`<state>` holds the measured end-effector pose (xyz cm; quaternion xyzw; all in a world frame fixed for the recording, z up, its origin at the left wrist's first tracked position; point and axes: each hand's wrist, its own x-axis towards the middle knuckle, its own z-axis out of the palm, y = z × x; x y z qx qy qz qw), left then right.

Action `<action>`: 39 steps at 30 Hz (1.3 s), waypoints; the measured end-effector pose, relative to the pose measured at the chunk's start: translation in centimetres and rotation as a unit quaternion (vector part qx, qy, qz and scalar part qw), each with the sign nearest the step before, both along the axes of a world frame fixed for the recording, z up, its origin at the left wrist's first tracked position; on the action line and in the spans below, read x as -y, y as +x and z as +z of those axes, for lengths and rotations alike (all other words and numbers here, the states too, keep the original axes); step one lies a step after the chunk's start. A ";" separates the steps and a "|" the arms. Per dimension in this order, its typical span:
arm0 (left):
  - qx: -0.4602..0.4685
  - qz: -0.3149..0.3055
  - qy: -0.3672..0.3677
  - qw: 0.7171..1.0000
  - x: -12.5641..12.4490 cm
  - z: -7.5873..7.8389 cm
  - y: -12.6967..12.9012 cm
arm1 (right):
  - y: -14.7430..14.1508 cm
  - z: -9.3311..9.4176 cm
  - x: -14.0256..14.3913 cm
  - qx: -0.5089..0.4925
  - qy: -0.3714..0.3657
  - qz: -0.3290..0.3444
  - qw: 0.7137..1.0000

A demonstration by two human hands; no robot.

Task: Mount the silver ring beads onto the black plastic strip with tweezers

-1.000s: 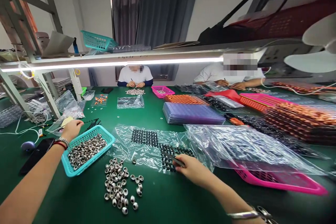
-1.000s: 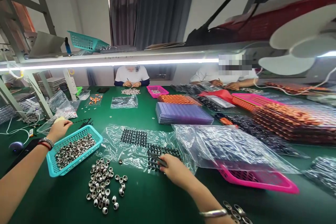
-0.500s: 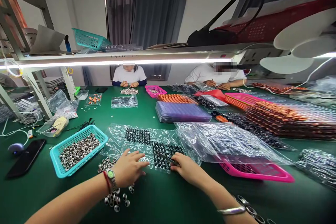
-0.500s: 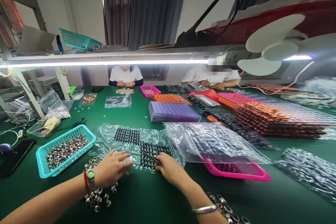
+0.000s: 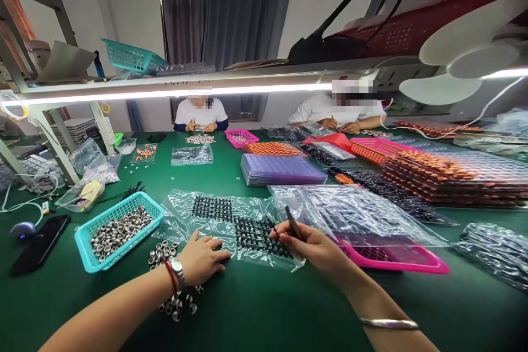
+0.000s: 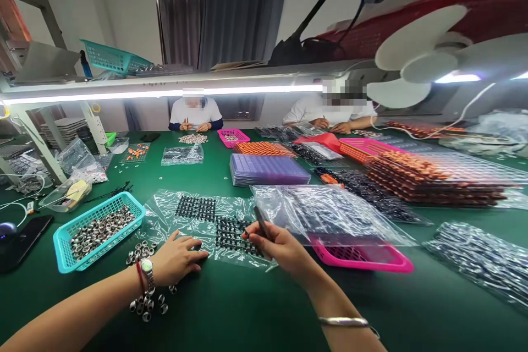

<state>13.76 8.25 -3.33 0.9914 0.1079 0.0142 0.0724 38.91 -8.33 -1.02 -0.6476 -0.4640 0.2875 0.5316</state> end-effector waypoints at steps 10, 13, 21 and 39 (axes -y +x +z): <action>0.041 0.058 -0.067 0.995 0.3 2.6 -4.4 | -13.8 -5.3 4.0 0.246 -0.116 0.206 0.940; 0.037 0.066 -0.083 0.994 1.1 2.1 -6.1 | -15.9 -6.8 4.4 0.272 -0.109 0.199 0.935; 0.041 0.079 -0.139 0.986 2.5 0.3 -6.9 | -15.4 -3.9 5.1 0.033 -0.013 0.068 0.997; 0.247 0.153 -0.357 0.888 12.0 0.7 -11.8 | -19.5 -7.2 7.6 -0.102 -0.075 -0.152 0.980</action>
